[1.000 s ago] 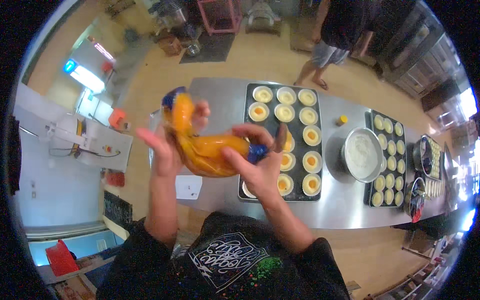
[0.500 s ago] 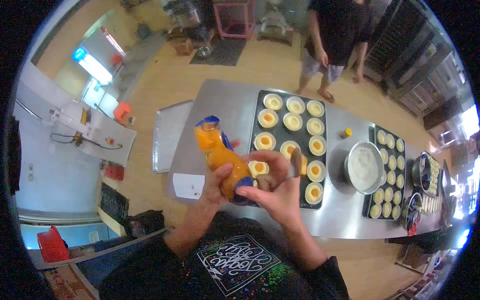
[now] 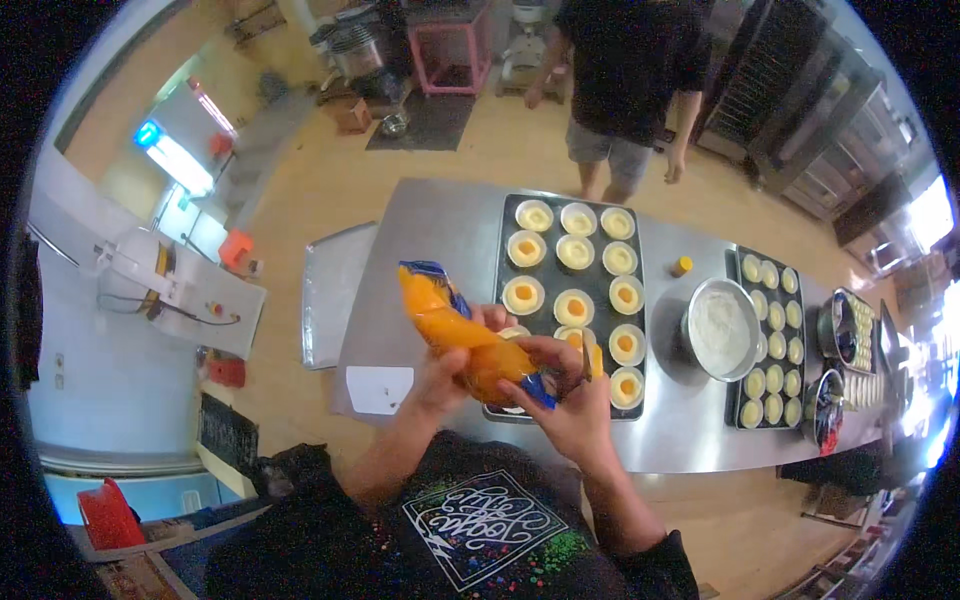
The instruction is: Filling and decorating small tart shells with cream in a professional kitchen environment.
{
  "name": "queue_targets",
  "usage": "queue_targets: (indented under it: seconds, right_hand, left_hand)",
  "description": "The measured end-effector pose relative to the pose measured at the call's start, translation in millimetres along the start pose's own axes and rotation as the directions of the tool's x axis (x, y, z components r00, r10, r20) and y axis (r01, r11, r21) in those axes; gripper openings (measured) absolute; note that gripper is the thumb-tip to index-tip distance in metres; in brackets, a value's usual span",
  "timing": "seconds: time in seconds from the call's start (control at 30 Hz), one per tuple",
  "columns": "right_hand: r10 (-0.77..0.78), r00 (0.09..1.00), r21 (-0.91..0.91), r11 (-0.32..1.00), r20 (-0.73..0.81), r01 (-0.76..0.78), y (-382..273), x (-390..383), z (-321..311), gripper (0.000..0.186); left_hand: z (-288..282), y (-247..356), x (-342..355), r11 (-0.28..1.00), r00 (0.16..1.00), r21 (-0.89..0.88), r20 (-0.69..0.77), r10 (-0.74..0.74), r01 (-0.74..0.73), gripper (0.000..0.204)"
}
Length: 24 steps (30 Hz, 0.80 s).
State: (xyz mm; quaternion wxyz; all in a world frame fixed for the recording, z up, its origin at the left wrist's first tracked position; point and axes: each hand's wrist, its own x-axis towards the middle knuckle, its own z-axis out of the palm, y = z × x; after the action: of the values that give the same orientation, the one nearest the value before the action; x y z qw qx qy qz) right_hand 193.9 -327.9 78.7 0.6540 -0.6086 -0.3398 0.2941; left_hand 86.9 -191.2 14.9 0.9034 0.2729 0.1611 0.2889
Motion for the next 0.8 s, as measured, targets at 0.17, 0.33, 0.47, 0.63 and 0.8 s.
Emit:
queue_targets:
  seconds: [0.17, 0.33, 0.47, 0.63, 0.8]
  right_hand:
    - [0.085, 0.996, 0.020, 0.996, 0.031, -0.085, -4, -6, -9, 0.052]
    - [0.230, 0.964, -0.628, 0.771, 0.130, -0.099, -28, 11, -61, 0.034]
    - [-0.017, 0.997, -0.729, 0.683, -0.080, -0.047, -35, 19, -69, 0.020]
    - [0.064, 0.996, -0.503, 0.860, -0.058, -0.085, -29, 28, -30, 0.007]
    - [0.044, 0.999, -0.406, 0.913, 0.013, -0.035, -18, 33, 4, 0.005]
  left_hand:
    - [-1, 21, 8, 0.996, 0.961, -0.071, 0.275, -0.026, 0.047, 0.042]
    - [-18, 30, 6, 0.996, 0.979, 0.087, 0.205, 0.002, -0.021, 0.038]
    - [-42, 16, 11, 0.981, 0.990, 0.190, 0.142, -0.003, -0.025, 0.035]
    - [-61, 10, 23, 0.974, 0.822, -0.203, 0.569, 0.029, 0.105, 0.050]
    - [-71, 12, 8, 0.946, 0.966, 0.275, 0.232, 0.112, -0.175, 0.071]
